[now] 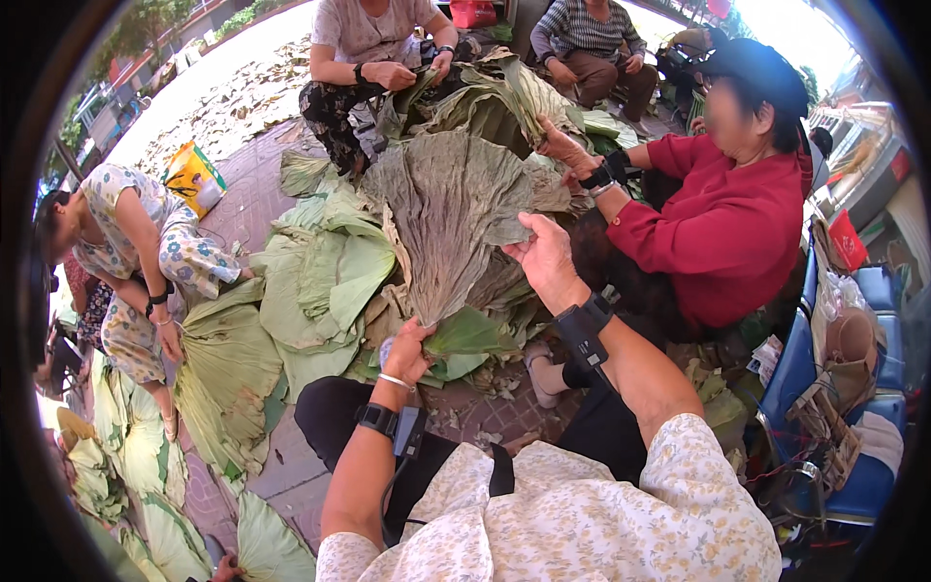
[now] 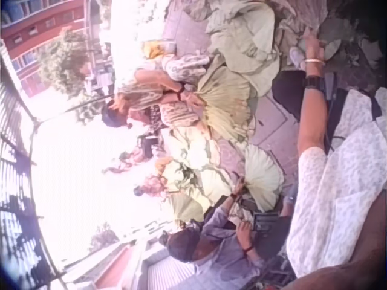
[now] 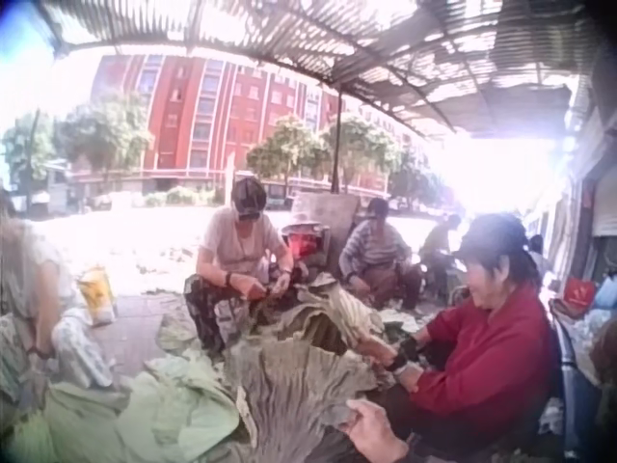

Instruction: The recorder and several other people are sitting together outdoors sorting and stacking large, dried green lotus leaves into bundles.

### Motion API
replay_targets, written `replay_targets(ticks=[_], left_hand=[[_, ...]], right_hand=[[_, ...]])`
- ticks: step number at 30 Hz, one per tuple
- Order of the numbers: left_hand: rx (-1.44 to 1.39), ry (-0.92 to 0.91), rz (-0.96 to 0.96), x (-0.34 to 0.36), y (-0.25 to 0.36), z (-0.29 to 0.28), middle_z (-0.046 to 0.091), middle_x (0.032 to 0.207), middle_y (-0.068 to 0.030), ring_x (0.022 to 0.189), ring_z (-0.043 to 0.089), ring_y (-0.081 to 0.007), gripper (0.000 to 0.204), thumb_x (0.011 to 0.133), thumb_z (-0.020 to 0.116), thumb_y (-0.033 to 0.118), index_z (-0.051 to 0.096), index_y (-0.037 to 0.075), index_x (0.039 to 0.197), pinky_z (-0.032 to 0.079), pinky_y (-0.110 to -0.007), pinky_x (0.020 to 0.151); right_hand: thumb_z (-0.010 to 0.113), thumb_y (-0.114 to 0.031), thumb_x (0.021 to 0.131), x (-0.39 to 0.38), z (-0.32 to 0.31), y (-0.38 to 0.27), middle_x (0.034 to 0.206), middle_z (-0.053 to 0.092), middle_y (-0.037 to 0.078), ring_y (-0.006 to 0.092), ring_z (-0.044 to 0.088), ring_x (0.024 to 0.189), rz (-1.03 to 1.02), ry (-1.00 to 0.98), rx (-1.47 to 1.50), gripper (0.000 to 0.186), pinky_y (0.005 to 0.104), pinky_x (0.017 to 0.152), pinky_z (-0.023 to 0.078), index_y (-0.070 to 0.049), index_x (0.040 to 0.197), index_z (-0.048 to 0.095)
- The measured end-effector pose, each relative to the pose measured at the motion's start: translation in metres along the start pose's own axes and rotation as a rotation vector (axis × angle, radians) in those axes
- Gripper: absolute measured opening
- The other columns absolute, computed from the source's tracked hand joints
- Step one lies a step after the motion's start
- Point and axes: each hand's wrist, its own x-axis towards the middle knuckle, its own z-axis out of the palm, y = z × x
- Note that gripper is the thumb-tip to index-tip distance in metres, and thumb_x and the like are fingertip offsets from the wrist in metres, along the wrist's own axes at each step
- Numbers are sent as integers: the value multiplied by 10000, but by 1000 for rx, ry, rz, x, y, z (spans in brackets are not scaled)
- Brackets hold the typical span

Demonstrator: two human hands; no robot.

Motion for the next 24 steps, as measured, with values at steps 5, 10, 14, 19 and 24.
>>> replay_targets(ticks=[5,10,14,19,24], left_hand=[[-222,222,64,-4,6,10,583,1052,-50,938,563,-218,256,897,403,195,507,84,1103,481,-416,705],[-225,380,106,0,4,-3,584,979,-6,782,542,-194,246,913,396,284,530,132,1053,403,-355,578],[-207,462,104,9,6,2,586,1001,-18,831,559,-208,265,922,384,310,520,133,1066,434,-385,631],[-253,456,113,15,2,-11,575,1058,-70,924,573,-245,302,936,356,304,498,94,1100,467,-440,771],[-275,273,101,10,-8,-8,586,938,-93,801,594,-217,243,929,408,226,519,16,982,504,-367,708]], right_hand=[[573,-128,777,-18,-34,44,815,592,60,193,584,724,69,134,21,69,360,642,491,-71,806,545],[579,-124,772,-27,-53,68,762,571,15,167,573,696,94,86,-132,54,358,641,489,-92,744,545],[591,-115,731,-21,-63,69,890,600,87,209,595,765,33,96,-366,101,372,664,485,-70,662,532],[568,-107,599,-39,-34,50,1326,383,170,299,385,1203,-809,-622,-1747,158,461,897,356,-5,535,465],[603,-99,550,-38,-34,77,1248,454,241,341,453,1148,-252,-1076,-1343,183,393,874,392,-23,541,436]])
